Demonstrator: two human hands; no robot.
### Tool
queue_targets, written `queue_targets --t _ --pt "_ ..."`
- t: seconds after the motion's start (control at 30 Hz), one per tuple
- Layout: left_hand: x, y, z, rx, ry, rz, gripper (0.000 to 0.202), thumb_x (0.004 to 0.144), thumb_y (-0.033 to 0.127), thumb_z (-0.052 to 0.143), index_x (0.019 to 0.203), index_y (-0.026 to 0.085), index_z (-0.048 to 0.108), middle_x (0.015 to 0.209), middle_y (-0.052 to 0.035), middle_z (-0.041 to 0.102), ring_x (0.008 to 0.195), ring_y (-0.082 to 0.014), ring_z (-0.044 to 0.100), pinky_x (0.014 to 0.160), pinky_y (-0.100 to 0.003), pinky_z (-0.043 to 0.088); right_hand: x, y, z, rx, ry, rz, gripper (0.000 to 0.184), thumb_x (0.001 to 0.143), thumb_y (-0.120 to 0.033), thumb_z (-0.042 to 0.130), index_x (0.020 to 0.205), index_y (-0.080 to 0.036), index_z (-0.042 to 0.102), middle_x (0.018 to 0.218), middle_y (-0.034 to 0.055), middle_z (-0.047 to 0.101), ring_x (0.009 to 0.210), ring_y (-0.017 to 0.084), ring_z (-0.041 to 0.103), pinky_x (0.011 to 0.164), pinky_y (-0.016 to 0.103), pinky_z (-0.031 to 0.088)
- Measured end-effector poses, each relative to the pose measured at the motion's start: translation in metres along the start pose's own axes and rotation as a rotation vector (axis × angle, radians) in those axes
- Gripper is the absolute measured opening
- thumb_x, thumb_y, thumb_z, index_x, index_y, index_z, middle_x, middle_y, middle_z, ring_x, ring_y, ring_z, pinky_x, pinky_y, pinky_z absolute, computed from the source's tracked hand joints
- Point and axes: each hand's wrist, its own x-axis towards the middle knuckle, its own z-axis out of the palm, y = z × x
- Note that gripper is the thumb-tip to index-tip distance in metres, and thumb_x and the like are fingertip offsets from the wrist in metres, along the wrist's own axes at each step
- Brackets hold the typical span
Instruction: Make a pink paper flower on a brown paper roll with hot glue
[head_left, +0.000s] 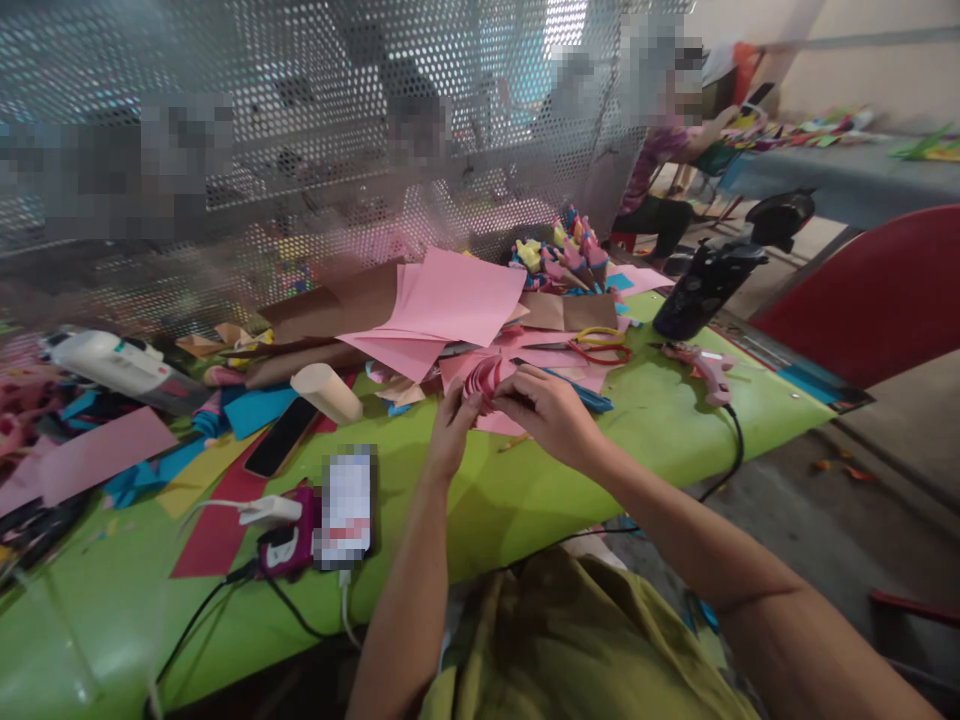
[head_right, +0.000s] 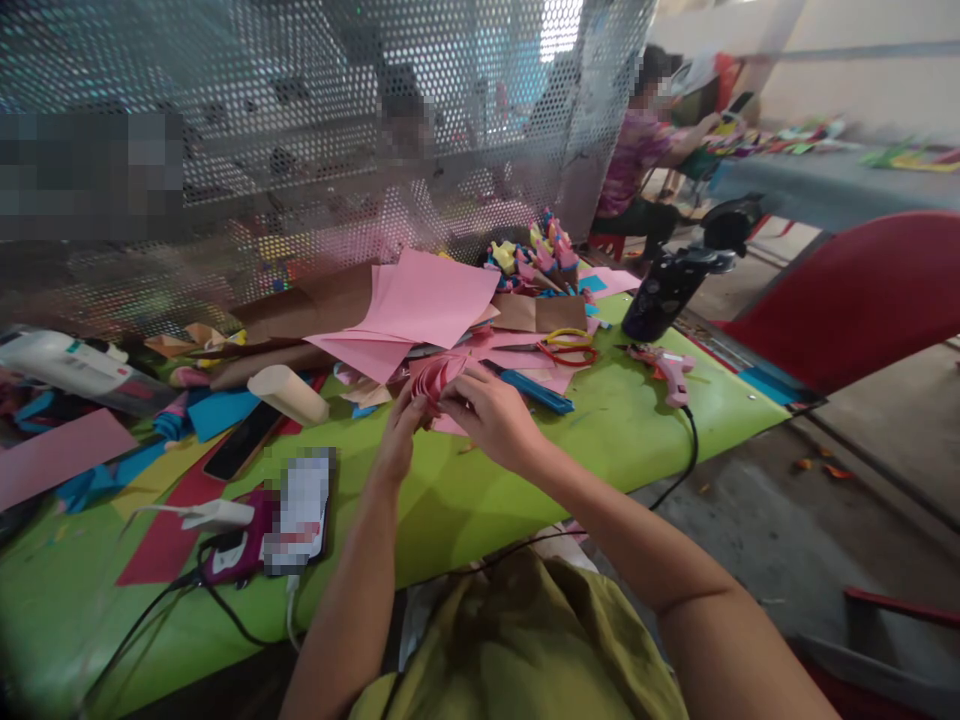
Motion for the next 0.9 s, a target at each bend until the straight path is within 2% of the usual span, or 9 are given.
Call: queue_targets --t 0.13,0.23,0.4,0.53,0.67,0.9 --pt "-0.001 0.004 0.002 0.020 0.025 -0.001 0.039 0.073 0.055 0.078 0.081 0.020 0.063 0.068 0.0041 0.050 0.063 -0.0106 0.044 0.062 -0.025 0.042 -0.003 -0.001 0.001 -0.040 0.006 0.001 0.012 0.095 -0.019 0.060 0.085 -0.019 0.067 0.085 0.0041 0.066 0.077 0.016 0.059 0.069 0.025 0.043" --pt "-0.003 0.008 0.004 0.029 0.017 0.018 0.036 0.077 0.054 0.076 0.082 0.021 0.063 0.071 0.0030 0.053 0.068 -0.0123 0.048 0.067 -0.026 0.045 -0.005 -0.004 0.002 -0.129 -0.008 0.017 0.012 0.095 -0.020 0.061 0.089 -0.019 0.071 0.083 0.0041 0.067 0.072 0.016 0.059 0.065 0.025 0.041" --pt "-0.003 0.006 0.002 0.112 0.024 0.053 0.034 0.079 0.052 0.074 0.079 0.021 0.061 0.069 0.0030 0.049 0.068 -0.0132 0.046 0.064 -0.026 0.044 -0.007 -0.005 0.006 -0.187 0.018 0.041 0.015 0.093 -0.021 0.065 0.079 -0.019 0.070 0.075 0.0023 0.065 0.065 0.014 0.056 0.061 0.025 0.038" --pt "-0.002 0.000 -0.001 0.152 0.019 0.047 0.035 0.079 0.053 0.075 0.086 0.020 0.064 0.074 0.0018 0.054 0.074 -0.0143 0.050 0.067 -0.026 0.045 -0.006 -0.004 0.006 -0.159 0.048 0.064 0.013 0.089 -0.022 0.069 0.076 -0.019 0.069 0.074 0.0011 0.063 0.063 0.013 0.053 0.060 0.024 0.038" --pt "-0.001 -0.002 -0.001 0.110 0.015 0.024 0.035 0.079 0.053 0.073 0.086 0.021 0.064 0.078 0.0010 0.058 0.075 -0.0144 0.053 0.069 -0.027 0.046 -0.006 -0.005 0.004 -0.053 0.031 0.023 0.012 0.093 -0.019 0.065 0.085 -0.019 0.075 0.075 0.0019 0.065 0.066 0.014 0.057 0.062 0.024 0.041" --pt "-0.001 0.001 0.002 0.065 0.004 -0.009 0.029 0.081 0.048 0.069 0.085 0.020 0.062 0.071 0.0015 0.058 0.069 -0.0142 0.054 0.070 -0.028 0.047 -0.006 -0.002 0.004 -0.044 0.104 0.001 0.014 0.090 -0.014 0.068 0.088 -0.023 0.078 0.085 0.0037 0.067 0.074 0.016 0.063 0.067 0.026 0.049"
